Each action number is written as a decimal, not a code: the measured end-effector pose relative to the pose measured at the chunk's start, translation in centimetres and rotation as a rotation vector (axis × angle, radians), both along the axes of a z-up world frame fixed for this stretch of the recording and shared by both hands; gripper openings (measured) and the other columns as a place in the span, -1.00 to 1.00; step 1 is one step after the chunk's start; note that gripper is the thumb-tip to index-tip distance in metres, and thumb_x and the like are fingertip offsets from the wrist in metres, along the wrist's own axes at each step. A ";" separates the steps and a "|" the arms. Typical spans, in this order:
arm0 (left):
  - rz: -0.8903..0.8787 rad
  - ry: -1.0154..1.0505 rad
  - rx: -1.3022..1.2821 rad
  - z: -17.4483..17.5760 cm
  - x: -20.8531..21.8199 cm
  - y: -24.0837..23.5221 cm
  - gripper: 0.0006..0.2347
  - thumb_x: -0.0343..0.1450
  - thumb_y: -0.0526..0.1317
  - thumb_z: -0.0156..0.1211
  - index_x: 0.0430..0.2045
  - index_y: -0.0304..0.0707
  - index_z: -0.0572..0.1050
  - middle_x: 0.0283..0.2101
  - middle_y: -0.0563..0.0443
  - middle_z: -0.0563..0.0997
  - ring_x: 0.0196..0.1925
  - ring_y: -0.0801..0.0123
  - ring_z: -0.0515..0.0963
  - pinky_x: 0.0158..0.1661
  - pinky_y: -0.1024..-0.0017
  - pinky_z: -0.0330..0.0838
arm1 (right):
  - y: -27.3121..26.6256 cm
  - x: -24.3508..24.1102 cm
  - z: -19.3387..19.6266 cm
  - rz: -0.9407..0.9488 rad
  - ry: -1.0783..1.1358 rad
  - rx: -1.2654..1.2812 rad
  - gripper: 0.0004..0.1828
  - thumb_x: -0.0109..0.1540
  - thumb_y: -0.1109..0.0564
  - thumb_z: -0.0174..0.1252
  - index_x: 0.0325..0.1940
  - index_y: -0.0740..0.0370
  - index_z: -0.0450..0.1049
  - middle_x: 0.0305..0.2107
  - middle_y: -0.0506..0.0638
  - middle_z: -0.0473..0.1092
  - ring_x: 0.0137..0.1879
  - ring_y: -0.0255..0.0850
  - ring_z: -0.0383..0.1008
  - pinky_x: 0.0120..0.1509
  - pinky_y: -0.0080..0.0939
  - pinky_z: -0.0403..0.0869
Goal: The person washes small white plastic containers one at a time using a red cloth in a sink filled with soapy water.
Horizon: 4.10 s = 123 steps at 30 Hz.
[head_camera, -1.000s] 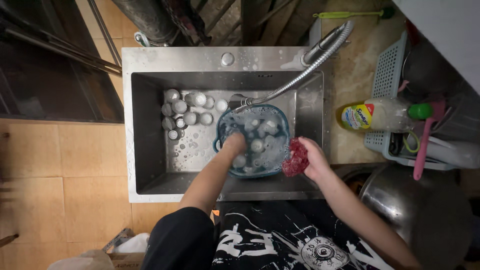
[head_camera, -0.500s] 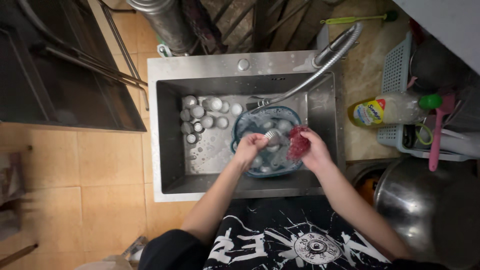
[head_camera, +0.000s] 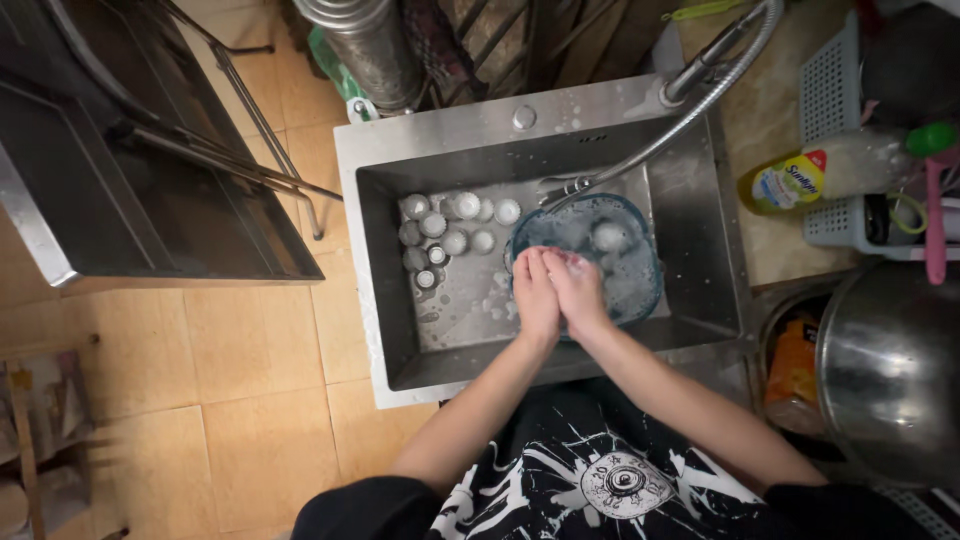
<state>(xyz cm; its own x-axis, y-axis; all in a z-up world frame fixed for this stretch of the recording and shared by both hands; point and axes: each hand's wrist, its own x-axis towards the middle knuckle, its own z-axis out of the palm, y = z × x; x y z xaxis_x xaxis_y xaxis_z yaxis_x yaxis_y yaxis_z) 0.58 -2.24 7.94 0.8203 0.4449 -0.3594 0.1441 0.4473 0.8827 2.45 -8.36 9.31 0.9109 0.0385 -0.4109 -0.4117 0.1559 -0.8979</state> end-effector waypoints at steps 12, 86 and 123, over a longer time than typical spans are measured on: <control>-0.125 0.104 -0.307 -0.4 -1.3 6.0 -0.68 0.59 0.02 -0.15 -0.03 -0.19 0.45 -0.08 0.01 0.60 -0.03 0.39 0.57 -0.01 0.39 0.47 | 3.3 0.6 2.5 0.378 -0.465 -0.710 -0.65 0.20 -0.08 0.30 -0.17 0.27 0.57 -0.28 0.13 0.57 -0.11 -0.01 0.58 -0.04 -0.03 0.50; -0.897 0.548 0.834 -12.9 3.8 -0.7 -0.69 0.16 -0.26 0.51 -0.24 -0.25 0.67 -0.23 -0.25 0.70 -0.13 0.14 0.70 -0.03 0.32 0.54 | -19.5 5.9 -6.4 0.143 0.281 -0.221 -0.67 0.18 0.15 0.22 0.01 0.30 0.48 -0.30 0.00 0.51 -0.25 -0.28 0.53 -0.18 -0.26 0.50; -0.101 0.054 -0.619 -1.8 -1.7 9.0 -0.76 0.54 -0.25 0.03 0.00 -0.46 0.47 -0.02 -0.15 0.63 -0.03 0.30 0.63 0.04 0.33 0.51 | 2.2 -0.9 -0.1 0.295 -0.115 -0.157 -0.76 0.21 0.17 0.36 -0.14 0.31 0.49 -0.32 0.07 0.52 -0.28 -0.15 0.46 -0.23 -0.16 0.41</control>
